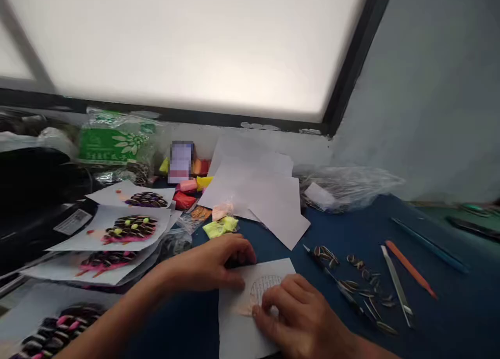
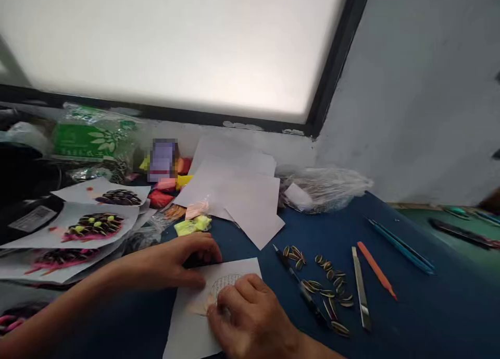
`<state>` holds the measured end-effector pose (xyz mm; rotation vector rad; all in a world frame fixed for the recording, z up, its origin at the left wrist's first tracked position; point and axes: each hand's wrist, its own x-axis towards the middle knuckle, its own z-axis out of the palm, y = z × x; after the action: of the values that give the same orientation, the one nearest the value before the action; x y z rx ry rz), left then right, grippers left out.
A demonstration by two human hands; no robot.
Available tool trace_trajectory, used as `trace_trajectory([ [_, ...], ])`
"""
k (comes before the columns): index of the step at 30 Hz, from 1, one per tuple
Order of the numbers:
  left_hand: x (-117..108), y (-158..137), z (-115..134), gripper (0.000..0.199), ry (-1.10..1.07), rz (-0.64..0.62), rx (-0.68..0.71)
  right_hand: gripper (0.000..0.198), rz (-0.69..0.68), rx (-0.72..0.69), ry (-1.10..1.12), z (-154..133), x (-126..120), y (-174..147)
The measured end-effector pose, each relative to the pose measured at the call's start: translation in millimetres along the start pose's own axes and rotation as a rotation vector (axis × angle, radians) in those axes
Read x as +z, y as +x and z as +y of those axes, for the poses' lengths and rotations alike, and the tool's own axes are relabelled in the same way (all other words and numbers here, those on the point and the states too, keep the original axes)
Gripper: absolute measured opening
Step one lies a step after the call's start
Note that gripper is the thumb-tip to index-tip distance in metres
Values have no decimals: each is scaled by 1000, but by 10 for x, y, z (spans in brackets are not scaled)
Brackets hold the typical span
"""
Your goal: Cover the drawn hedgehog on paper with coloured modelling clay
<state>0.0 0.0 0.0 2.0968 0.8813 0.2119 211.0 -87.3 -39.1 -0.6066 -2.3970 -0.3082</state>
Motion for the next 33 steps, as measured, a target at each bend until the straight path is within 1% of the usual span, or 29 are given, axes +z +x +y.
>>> trace_trajectory([
  [3, -1, -34, 11, 32, 3, 2, -4, 28, 1, 7, 11, 24, 7, 8],
  [10, -6, -15, 22, 33, -11, 1, -11, 23, 25, 63, -1, 6, -52, 16],
  [15, -9, -9, 24, 33, -10, -4, -8, 19, -36, 57, 45, 9, -45, 3],
  [18, -9, -18, 33, 34, -15, -3, -10, 19, -101, 89, 96, 16, -44, -4],
  [20, -9, -24, 41, 34, -18, -3, -15, 20, -117, 99, 120, 19, -50, -4],
  [24, -8, -29, 41, 34, -8, -3, -14, 21, -77, 80, 146, 23, -62, 1],
  [28, -5, -27, 22, 34, -8, -3, -14, 26, -33, 91, 140, 24, -67, -6],
  [33, -7, -25, 21, 33, -15, -5, -11, 26, -59, 75, 111, 16, -26, -6],
])
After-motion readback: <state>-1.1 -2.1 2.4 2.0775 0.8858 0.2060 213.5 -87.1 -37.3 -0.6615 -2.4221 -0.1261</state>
